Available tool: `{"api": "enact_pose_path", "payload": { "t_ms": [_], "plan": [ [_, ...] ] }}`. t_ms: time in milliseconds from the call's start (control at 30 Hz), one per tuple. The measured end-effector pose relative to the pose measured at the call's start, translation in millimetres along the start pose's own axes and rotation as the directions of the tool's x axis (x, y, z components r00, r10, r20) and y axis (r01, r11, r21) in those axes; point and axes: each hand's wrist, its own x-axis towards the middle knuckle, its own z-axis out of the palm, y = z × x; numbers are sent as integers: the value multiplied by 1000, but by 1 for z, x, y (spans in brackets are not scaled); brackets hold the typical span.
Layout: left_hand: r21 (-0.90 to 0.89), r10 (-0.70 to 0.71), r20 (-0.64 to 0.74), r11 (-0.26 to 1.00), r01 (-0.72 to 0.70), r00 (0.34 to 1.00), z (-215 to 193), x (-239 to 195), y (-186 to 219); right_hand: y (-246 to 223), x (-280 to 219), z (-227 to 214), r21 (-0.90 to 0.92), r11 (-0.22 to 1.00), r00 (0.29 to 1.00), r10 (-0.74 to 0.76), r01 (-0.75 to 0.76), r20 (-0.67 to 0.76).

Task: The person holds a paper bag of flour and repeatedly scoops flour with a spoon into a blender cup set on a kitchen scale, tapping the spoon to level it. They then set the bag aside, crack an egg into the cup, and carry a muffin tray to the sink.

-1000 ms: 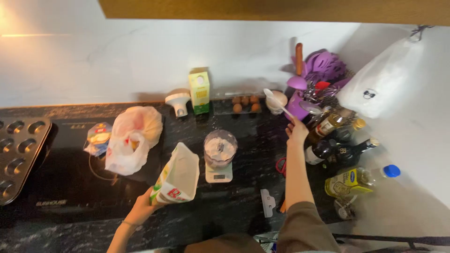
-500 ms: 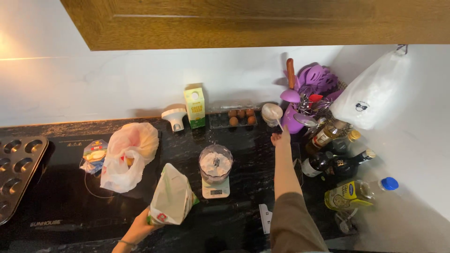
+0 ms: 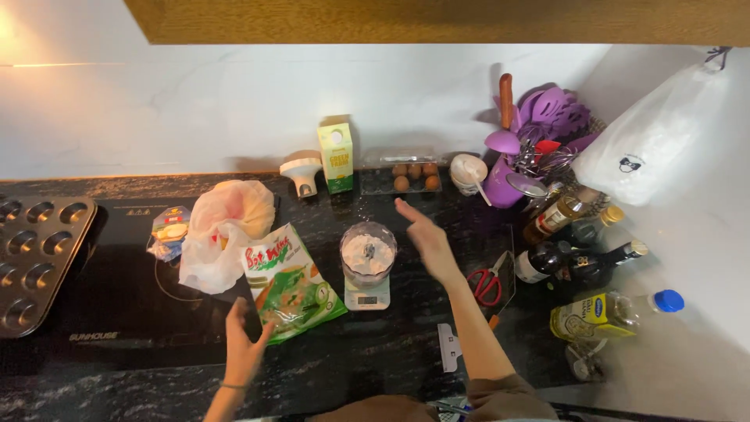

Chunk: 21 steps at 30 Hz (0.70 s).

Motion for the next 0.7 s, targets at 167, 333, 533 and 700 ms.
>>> {"api": "enact_pose_path", "payload": {
  "t_ms": [167, 333, 533, 700],
  "plan": [
    [262, 468, -120, 865, -427, 876, 29, -3, 148, -37, -2, 49, -774, 461, 901, -200, 434, 385],
    [-24, 926, 352, 152, -988, 134, 112, 37, 232, -34, -6, 80, -772, 253, 810, -245, 583, 532],
    [-53, 525, 180, 850, -525, 832, 164, 142, 184, -42, -39, 41, -874, 476, 996, -43, 93, 83],
    [-334, 621, 194, 770, -544, 759, 143, 92, 271, -14, -9, 63, -827, 510, 883, -469, 238, -35]
  ]
}}
